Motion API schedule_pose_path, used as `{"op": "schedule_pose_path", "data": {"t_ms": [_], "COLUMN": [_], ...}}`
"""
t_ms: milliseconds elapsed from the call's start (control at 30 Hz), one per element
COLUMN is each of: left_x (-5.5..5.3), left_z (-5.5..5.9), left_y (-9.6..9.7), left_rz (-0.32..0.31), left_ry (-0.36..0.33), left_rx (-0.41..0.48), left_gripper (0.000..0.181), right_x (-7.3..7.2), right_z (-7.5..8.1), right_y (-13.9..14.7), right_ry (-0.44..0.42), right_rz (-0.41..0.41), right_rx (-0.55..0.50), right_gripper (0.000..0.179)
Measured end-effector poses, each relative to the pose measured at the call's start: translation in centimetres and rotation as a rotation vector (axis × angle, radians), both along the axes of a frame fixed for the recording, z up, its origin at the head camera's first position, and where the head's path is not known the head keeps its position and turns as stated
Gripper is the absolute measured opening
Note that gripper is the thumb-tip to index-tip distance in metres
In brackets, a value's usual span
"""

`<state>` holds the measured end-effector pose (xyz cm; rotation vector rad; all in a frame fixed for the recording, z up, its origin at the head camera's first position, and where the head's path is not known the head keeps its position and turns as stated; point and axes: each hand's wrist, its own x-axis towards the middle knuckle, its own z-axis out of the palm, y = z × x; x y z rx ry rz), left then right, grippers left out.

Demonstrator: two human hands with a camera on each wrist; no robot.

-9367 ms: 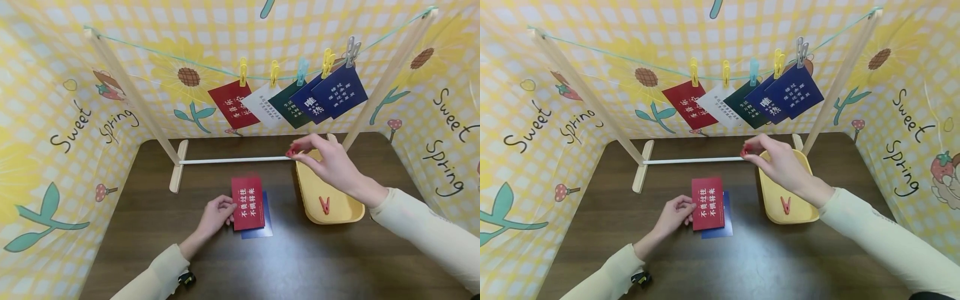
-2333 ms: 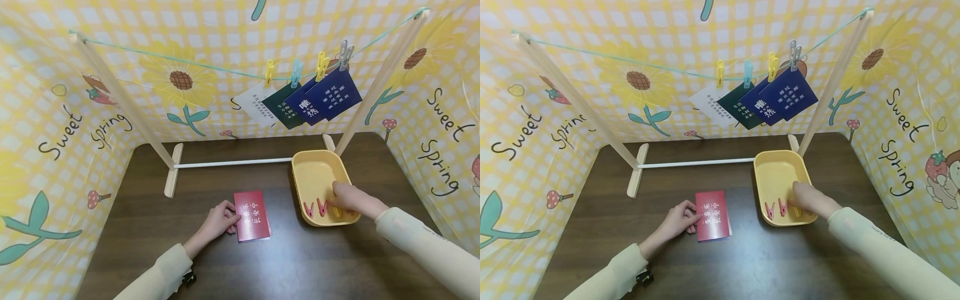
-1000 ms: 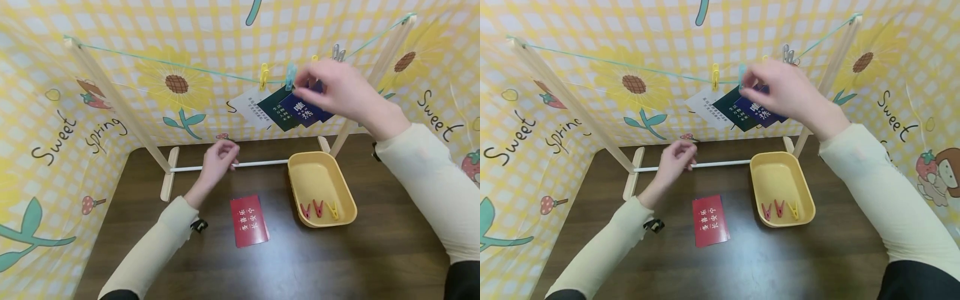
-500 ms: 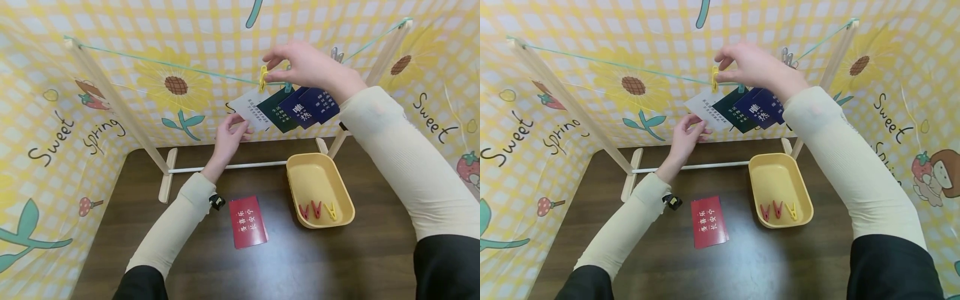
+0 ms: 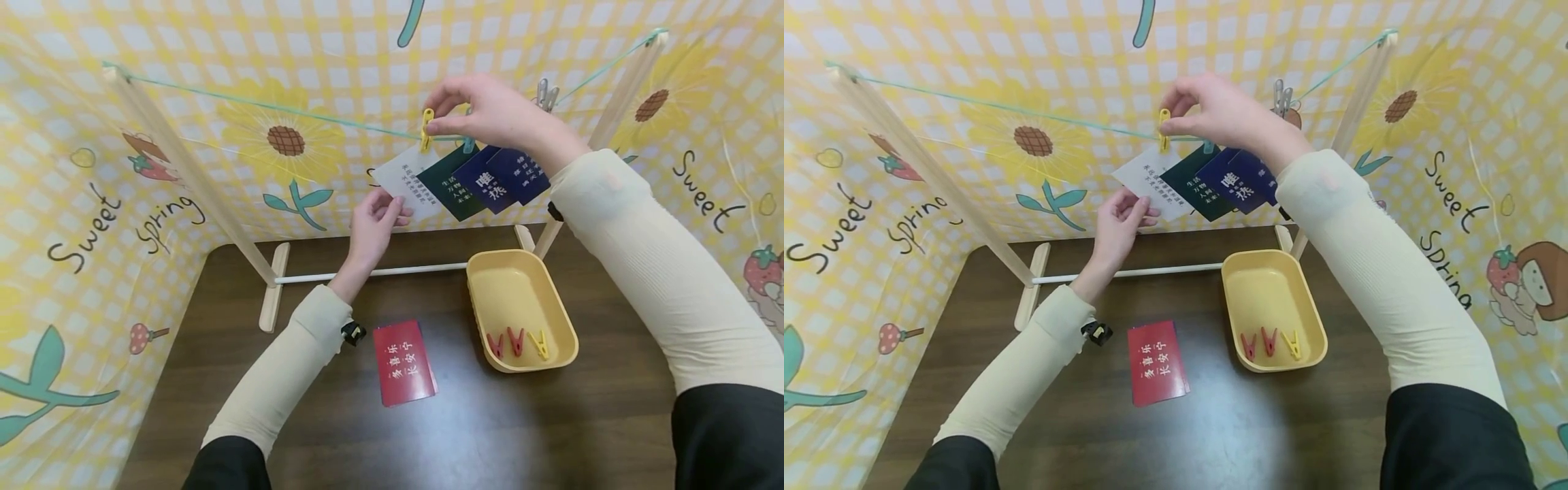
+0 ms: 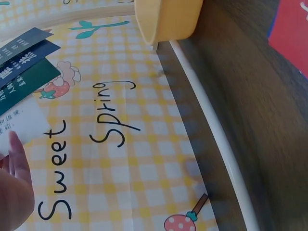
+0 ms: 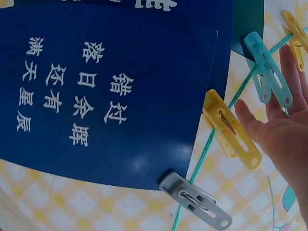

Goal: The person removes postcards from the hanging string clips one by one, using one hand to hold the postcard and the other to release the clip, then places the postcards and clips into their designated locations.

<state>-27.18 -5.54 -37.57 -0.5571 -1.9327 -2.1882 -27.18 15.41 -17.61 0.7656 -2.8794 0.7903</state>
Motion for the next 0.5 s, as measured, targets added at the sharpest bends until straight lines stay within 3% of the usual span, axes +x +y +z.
{"op": "schedule_pose_path", "data": {"t_ms": [200,500], "left_x": [0.1,-0.1], "left_z": [-0.1,-0.3], "left_y": [-0.6,-1.6], "left_rz": [0.018,0.054], "left_ry": [0.06,0.095], "left_rx": [-0.009,-0.082], "left_gripper": [0.019,0.021], "right_x": [-0.2,-0.6], "right_z": [-1.0,-2.4], "right_y": [-0.1,-0.1], "right_ry": [0.109,0.373], "right_rz": [0.06,0.178], "right_rx": [-0.022,-0.086], "right_gripper": [0.031,0.017]}}
